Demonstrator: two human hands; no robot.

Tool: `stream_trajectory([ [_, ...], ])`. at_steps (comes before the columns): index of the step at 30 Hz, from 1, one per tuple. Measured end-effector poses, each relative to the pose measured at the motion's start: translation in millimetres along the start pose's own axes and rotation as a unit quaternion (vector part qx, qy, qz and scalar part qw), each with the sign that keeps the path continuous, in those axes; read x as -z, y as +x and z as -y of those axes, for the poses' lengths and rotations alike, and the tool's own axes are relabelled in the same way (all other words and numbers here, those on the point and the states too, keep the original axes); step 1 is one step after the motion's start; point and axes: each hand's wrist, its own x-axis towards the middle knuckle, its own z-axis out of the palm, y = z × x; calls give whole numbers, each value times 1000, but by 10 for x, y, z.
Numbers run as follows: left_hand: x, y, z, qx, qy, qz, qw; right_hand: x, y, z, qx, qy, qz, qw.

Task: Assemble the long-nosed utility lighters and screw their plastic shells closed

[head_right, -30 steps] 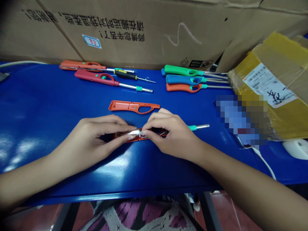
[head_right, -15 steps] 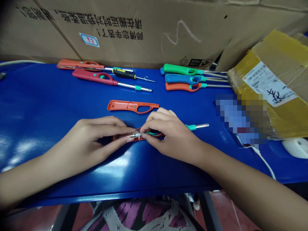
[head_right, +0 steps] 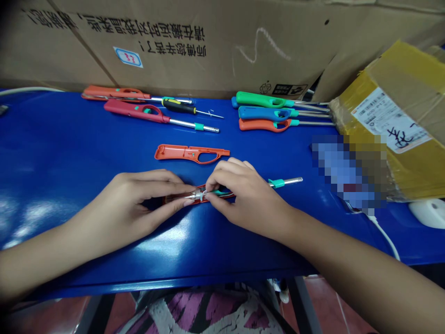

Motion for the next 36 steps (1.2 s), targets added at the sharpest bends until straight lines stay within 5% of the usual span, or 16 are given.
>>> stream_trajectory([
  [7, -5, 6, 2, 0, 12, -15, 1000, 22, -6, 6, -25, 26, -14, 999],
  [21, -3, -5, 10, -14, 6, -16, 1000, 45, -1, -18, 41, 25, -11, 999],
  [36, -16, 13, 56, -20, 90, -36, 995, 20, 14, 20, -45, 3, -14, 999],
])
